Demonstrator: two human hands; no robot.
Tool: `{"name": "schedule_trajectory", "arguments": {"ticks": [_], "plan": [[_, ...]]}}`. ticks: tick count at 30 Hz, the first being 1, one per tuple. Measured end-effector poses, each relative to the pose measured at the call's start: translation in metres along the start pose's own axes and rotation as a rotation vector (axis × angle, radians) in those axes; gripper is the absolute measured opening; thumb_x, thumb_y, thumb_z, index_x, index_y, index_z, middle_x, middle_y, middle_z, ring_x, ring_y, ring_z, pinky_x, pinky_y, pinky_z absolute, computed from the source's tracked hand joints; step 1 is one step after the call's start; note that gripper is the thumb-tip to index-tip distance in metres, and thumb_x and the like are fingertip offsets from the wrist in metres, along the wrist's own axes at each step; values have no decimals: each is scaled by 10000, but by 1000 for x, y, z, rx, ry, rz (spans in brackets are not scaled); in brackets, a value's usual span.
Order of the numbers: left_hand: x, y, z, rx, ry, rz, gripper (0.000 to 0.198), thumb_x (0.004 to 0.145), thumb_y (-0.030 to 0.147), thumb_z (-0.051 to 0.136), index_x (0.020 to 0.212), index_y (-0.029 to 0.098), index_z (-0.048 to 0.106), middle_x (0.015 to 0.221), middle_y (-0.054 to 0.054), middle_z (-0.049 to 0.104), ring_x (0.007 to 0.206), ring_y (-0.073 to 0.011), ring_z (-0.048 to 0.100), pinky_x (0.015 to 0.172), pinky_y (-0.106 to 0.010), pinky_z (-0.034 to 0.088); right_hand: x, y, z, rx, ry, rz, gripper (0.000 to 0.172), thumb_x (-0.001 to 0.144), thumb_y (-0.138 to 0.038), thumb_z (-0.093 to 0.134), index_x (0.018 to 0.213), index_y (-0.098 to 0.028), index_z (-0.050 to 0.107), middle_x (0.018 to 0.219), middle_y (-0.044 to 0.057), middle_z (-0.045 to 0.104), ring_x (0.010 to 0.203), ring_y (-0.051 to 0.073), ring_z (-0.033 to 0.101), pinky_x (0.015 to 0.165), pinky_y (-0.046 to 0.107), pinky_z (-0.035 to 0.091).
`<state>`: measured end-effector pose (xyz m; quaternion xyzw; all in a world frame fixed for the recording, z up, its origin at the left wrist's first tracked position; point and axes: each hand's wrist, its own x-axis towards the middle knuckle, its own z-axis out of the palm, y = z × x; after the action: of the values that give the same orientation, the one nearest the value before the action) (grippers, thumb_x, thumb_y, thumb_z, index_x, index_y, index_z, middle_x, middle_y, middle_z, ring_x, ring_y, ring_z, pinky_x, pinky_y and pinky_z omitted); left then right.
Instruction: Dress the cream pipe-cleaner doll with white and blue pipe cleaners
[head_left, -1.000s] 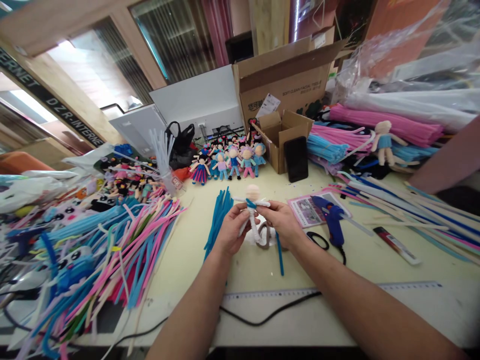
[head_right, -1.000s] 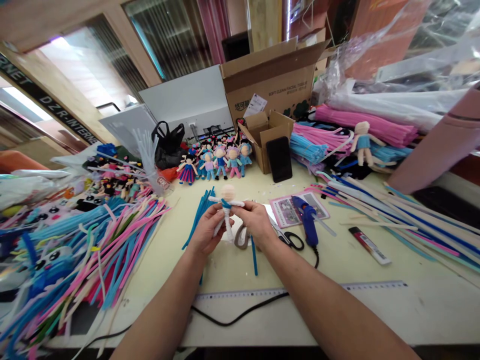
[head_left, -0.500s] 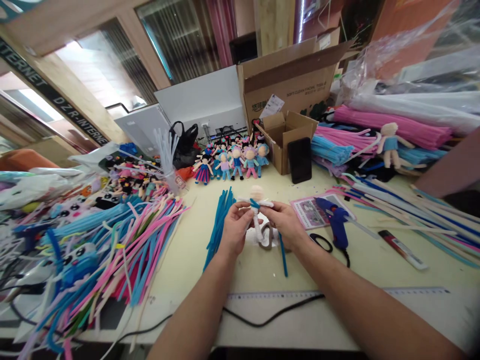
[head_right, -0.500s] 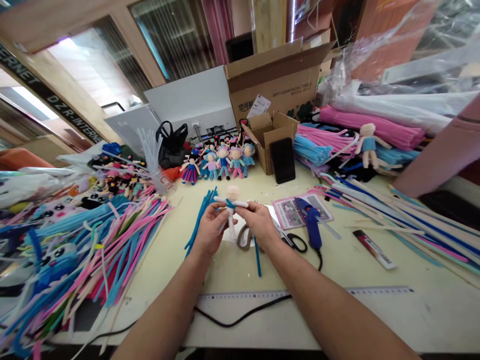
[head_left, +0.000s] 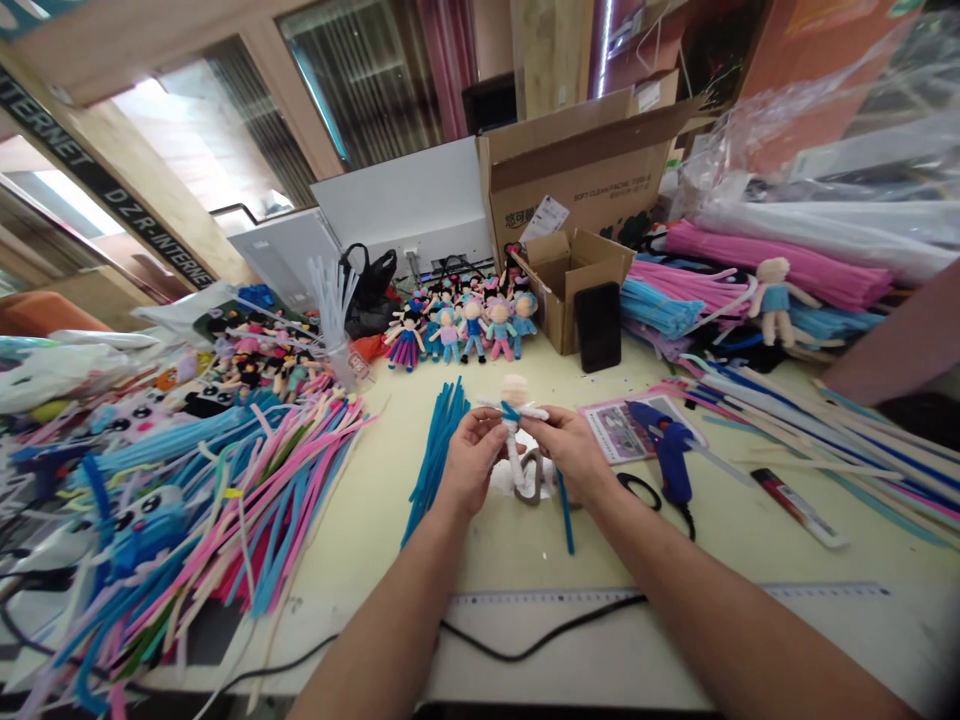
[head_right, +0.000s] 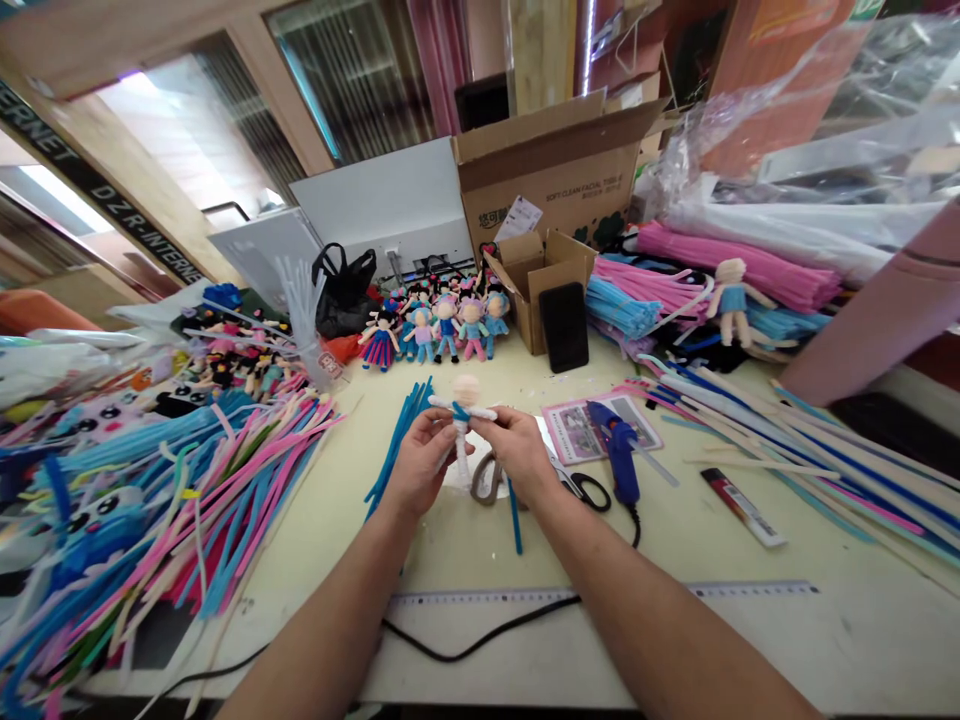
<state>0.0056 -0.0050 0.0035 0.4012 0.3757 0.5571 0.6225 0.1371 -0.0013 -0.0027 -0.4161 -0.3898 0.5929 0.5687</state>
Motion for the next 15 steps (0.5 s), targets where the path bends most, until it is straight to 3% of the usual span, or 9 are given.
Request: {"name": "schedule_trajectory", "arguments": {"ticks": [15], "plan": [[0,1,1,43,46,-21,363,567,268,807,849,151,613,751,-5,657,590,-106,618,583,-240,518,2,5,-5,-131,-15,-102,260,700,-429,683,762,-177,678,687,6,654,643,156,576,614,272,433]]}}
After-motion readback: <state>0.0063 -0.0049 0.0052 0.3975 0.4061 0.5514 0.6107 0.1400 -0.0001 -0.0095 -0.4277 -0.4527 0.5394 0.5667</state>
